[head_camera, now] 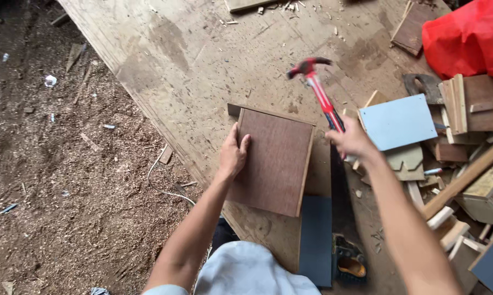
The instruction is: The person assembles a small wooden box by nailing a side panel to a base, then attaching a top panel. They use a hammer to drive nails and a hand saw to trim excess wood from the top panel. The box is flipped and adjusted during assembly.
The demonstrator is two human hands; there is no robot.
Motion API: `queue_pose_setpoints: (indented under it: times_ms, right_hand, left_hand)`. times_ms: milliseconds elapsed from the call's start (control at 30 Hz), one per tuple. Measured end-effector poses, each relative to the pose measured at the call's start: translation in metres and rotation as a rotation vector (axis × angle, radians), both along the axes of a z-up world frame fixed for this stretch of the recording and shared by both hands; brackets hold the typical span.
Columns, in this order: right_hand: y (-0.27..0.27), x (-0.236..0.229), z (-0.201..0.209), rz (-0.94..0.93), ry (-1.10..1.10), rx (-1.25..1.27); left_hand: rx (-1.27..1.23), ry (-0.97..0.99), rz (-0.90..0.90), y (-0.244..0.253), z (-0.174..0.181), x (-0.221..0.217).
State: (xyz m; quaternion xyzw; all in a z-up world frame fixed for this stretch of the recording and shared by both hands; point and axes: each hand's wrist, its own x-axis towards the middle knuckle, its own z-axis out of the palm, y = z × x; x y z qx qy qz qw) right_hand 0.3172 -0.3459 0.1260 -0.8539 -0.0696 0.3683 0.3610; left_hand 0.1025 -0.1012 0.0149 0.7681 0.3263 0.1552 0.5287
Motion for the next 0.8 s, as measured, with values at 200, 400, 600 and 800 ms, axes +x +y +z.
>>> queue_pose_setpoints:
  times_ms: [200, 400, 600, 800]
  right_hand:
    - [0.084, 0.095, -0.012, 0.238, 0.090, 0.058]
    - [0.115, 0.129, -0.026, 0.568, 0.167, -0.295]
    - [0.113, 0.127, -0.042, 0.581, 0.223, -0.314]
    - [0.109, 0.115, -0.032, 0.690, 0.279, -0.330]
  left_hand:
    - [-0.010, 0.117, 0.039, 0.001, 0.017, 0.000]
    - [-0.080, 0.182, 0.047, -0.001, 0.026, -0.002]
    - [-0.086, 0.232, 0.029, 0.000, 0.029, -0.001]
    - [-0.110, 0.241, 0.026, -0.001, 0.026, 0.001]
